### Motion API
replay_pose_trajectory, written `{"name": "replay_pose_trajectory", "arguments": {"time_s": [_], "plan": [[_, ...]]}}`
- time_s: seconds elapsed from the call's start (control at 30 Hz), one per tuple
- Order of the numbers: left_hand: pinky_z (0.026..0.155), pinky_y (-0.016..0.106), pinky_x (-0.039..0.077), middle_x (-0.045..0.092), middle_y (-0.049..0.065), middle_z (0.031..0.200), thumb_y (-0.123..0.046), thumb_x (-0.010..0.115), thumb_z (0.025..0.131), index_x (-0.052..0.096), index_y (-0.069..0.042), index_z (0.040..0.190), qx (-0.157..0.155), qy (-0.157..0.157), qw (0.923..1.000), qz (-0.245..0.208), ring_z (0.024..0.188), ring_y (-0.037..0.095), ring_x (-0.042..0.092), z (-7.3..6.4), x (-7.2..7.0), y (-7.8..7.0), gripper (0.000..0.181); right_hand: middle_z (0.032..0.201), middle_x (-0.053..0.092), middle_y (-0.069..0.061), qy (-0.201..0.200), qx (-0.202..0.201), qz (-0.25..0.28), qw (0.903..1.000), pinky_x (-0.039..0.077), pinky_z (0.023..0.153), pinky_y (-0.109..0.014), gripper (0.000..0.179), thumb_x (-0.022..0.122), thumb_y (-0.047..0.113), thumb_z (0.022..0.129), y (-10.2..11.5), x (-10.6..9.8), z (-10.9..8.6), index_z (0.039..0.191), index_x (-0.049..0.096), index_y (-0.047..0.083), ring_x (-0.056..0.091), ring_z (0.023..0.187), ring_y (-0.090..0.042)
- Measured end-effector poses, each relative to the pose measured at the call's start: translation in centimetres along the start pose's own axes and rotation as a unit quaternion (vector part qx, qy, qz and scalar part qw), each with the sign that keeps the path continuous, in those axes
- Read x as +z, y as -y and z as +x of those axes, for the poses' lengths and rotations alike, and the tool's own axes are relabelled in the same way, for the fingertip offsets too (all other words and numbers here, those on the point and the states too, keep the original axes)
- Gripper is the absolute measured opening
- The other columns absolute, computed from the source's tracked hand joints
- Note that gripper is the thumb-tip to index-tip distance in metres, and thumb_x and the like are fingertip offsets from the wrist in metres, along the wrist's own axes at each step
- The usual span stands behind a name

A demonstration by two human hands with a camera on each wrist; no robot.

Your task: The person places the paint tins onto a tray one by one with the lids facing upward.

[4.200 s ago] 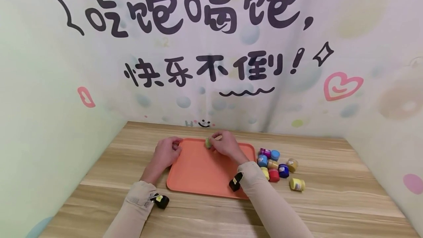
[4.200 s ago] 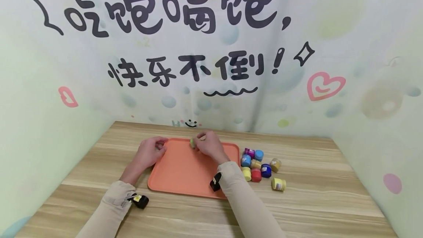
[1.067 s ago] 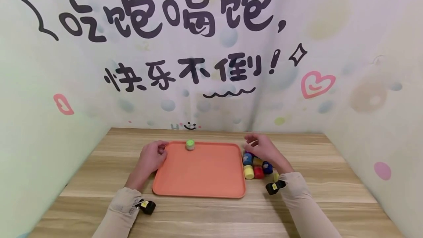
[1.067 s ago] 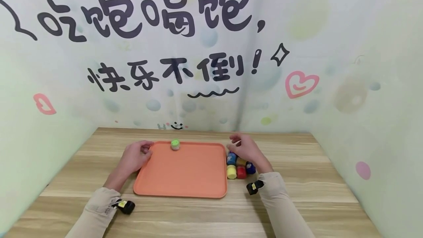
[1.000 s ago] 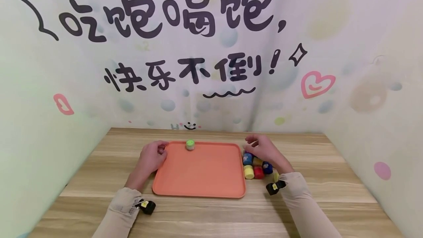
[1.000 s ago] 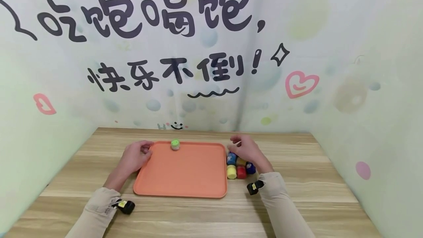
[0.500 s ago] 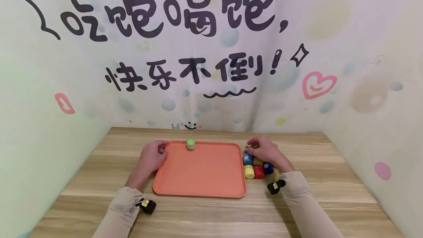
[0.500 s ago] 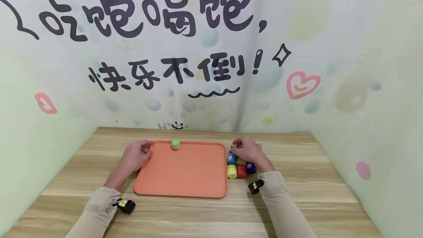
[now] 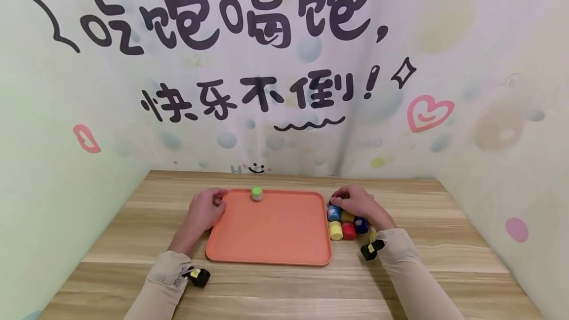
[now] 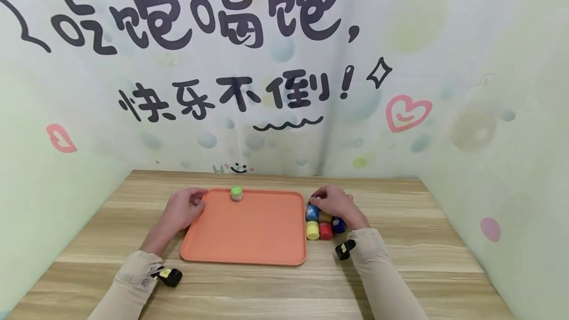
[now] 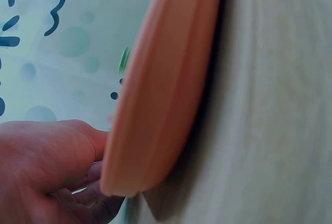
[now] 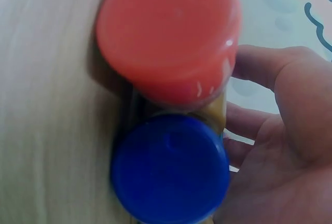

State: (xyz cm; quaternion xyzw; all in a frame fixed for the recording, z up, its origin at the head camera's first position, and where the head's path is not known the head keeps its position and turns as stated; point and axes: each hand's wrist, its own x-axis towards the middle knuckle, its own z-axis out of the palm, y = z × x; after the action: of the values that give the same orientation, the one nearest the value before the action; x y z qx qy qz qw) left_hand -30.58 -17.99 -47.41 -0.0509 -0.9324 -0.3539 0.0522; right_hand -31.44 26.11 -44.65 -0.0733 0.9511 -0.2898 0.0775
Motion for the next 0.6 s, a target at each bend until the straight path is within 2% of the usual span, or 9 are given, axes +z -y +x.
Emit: {"name": "replay_pose_trajectory", "arguments": {"time_s": [0.23,0.43,0.6], "plan": [[0.094,0.048,0.065,0.076,0.019,0.121,-0.006,0.07,0.102,0.071,0.001,0.137,0.0,0.002,1.0,-0.001,0.102,0.028,0.072,-0.08,0.05,0.14,0.036,0.119,0.077,-0.012,-0.015,0.023,0.012,0.9996,0.052,0.103,-0.06,0.031,0.071,0.037,0.103,0.05,0.31,-0.01,0.119,0.078,0.011,0.07,0.107,-0.027],[0.095,0.048,0.065,0.076,0.02,0.122,-0.006,0.07,0.101,0.071,0.001,0.137,0.0,0.0,1.0,0.001,0.103,0.029,0.073,-0.06,-0.05,0.0,0.036,0.122,0.076,-0.014,-0.023,0.03,0.015,0.9992,0.053,0.101,-0.058,0.032,0.07,0.036,0.104,0.27,0.26,-0.1,0.123,0.076,0.01,0.069,0.107,-0.03],[0.095,0.048,0.065,0.076,0.02,0.122,-0.006,0.07,0.102,0.07,0.001,0.137,-0.002,0.003,1.0,-0.003,0.103,0.029,0.073,0.03,-0.04,-0.16,0.036,0.127,0.073,-0.016,-0.037,0.035,0.034,0.9981,0.058,0.1,-0.052,0.041,0.069,0.033,0.105,0.37,0.2,-0.2,0.134,0.071,0.005,0.067,0.108,-0.03]]}}
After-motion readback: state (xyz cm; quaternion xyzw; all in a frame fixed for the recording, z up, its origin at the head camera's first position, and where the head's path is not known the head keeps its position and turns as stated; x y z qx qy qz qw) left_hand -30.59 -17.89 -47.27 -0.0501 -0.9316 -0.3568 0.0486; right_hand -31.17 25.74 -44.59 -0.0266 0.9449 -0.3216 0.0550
